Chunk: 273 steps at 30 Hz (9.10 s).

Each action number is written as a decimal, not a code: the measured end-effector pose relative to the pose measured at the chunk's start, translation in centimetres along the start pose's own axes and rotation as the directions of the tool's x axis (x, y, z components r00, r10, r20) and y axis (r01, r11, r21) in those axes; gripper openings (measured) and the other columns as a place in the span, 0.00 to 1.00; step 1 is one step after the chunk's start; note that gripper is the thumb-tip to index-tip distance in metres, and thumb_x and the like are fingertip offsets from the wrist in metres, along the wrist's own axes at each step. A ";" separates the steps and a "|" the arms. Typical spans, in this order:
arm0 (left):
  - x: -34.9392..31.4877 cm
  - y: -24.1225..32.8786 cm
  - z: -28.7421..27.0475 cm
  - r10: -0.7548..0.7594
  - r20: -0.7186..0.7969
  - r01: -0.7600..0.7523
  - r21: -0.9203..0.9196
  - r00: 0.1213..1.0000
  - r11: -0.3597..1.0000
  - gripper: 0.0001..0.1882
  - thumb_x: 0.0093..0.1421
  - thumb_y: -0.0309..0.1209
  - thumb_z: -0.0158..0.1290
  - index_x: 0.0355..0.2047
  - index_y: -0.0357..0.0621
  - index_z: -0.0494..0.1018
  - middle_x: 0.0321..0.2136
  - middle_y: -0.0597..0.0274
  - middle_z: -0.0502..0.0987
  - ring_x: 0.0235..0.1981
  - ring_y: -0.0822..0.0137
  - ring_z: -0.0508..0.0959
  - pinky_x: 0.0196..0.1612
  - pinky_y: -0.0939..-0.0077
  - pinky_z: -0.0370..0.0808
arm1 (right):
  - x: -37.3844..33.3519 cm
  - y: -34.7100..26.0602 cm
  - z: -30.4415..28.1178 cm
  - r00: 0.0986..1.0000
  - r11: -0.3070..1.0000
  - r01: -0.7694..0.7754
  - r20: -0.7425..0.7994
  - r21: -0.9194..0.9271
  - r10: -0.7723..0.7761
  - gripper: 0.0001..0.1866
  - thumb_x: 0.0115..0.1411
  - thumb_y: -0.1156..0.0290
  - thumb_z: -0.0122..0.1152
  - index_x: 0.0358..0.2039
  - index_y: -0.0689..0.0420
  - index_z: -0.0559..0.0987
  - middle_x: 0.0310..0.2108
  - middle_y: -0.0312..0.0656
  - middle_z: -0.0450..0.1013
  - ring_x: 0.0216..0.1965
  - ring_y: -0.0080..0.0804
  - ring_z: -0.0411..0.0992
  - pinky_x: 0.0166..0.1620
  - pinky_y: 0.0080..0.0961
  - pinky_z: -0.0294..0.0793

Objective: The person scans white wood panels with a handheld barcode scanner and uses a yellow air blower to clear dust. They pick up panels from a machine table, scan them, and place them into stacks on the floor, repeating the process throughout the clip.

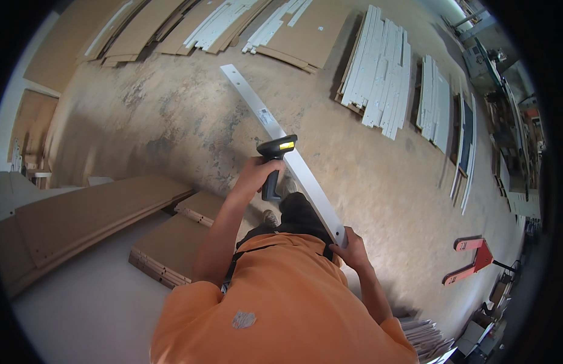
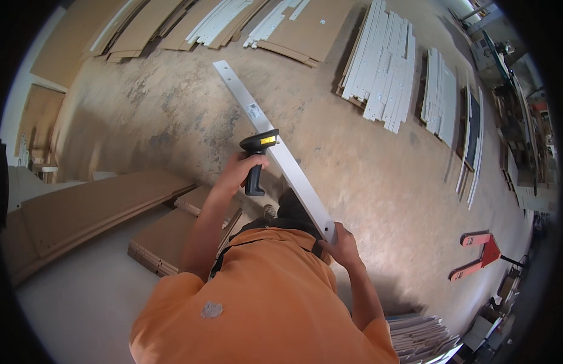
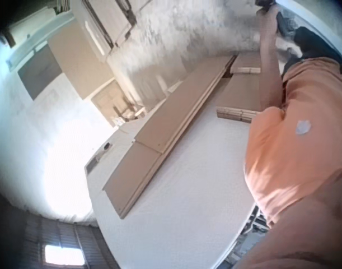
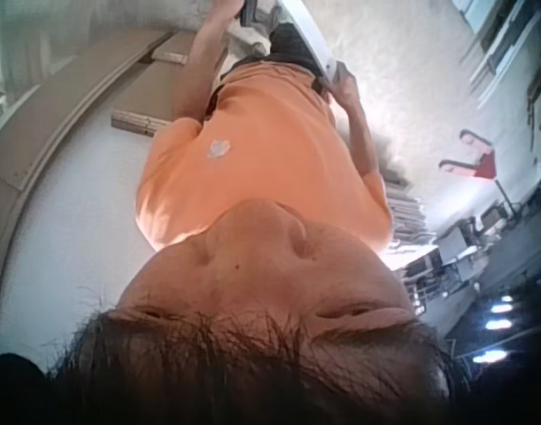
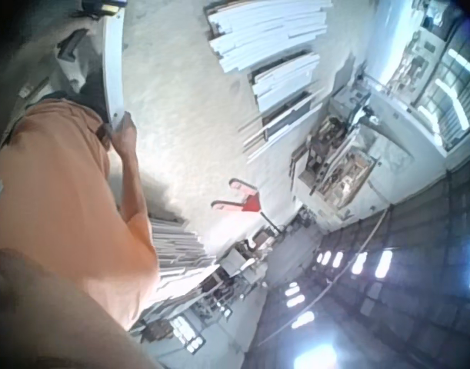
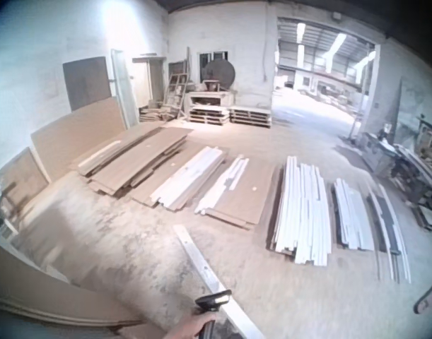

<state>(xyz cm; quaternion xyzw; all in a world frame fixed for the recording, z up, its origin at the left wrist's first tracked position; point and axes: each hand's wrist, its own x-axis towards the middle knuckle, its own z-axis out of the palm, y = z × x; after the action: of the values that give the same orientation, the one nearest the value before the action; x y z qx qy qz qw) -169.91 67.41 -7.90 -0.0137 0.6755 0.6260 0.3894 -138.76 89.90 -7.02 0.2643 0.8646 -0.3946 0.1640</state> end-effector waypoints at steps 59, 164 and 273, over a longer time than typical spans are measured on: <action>60.3 36.5 -27.1 -0.639 -0.617 0.800 -0.025 0.459 0.599 0.12 0.51 0.35 0.65 0.26 0.38 0.80 0.16 0.68 0.74 0.11 0.75 0.70 0.13 0.78 0.59 | 115.7 -24.5 4.9 0.763 0.754 -0.647 0.120 0.113 0.636 0.33 0.53 0.65 0.70 0.54 0.64 0.64 0.55 0.57 0.71 0.58 0.57 0.71 0.57 0.48 0.76; -69.5 -35.6 49.7 -0.884 0.351 -0.753 0.477 -0.309 0.453 0.13 0.56 0.35 0.59 0.36 0.39 0.76 0.26 0.60 0.81 0.15 0.79 0.70 0.13 0.83 0.60 | -82.8 5.0 20.8 -0.837 0.688 -0.190 -0.481 0.701 0.259 0.20 0.59 0.77 0.59 0.53 0.62 0.73 0.56 0.47 0.72 0.54 0.38 0.73 0.57 0.32 0.71; -133.4 -84.1 43.7 -0.799 0.091 -0.785 0.145 -0.595 0.602 0.12 0.59 0.38 0.62 0.35 0.42 0.80 0.17 0.75 0.68 0.13 0.80 0.63 0.15 0.77 0.55 | -128.4 18.0 74.1 -0.937 -0.230 -0.265 -0.194 0.936 0.290 0.30 0.43 0.72 0.72 0.50 0.63 0.78 0.40 0.45 0.68 0.45 0.44 0.67 0.50 0.40 0.70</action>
<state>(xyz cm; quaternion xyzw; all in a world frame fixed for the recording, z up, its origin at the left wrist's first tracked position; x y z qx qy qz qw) -12.24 24.13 -1.88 0.6999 -0.0206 -0.2594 0.6651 -19.09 0.69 -1.57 0.9612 0.0390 0.2068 -0.1785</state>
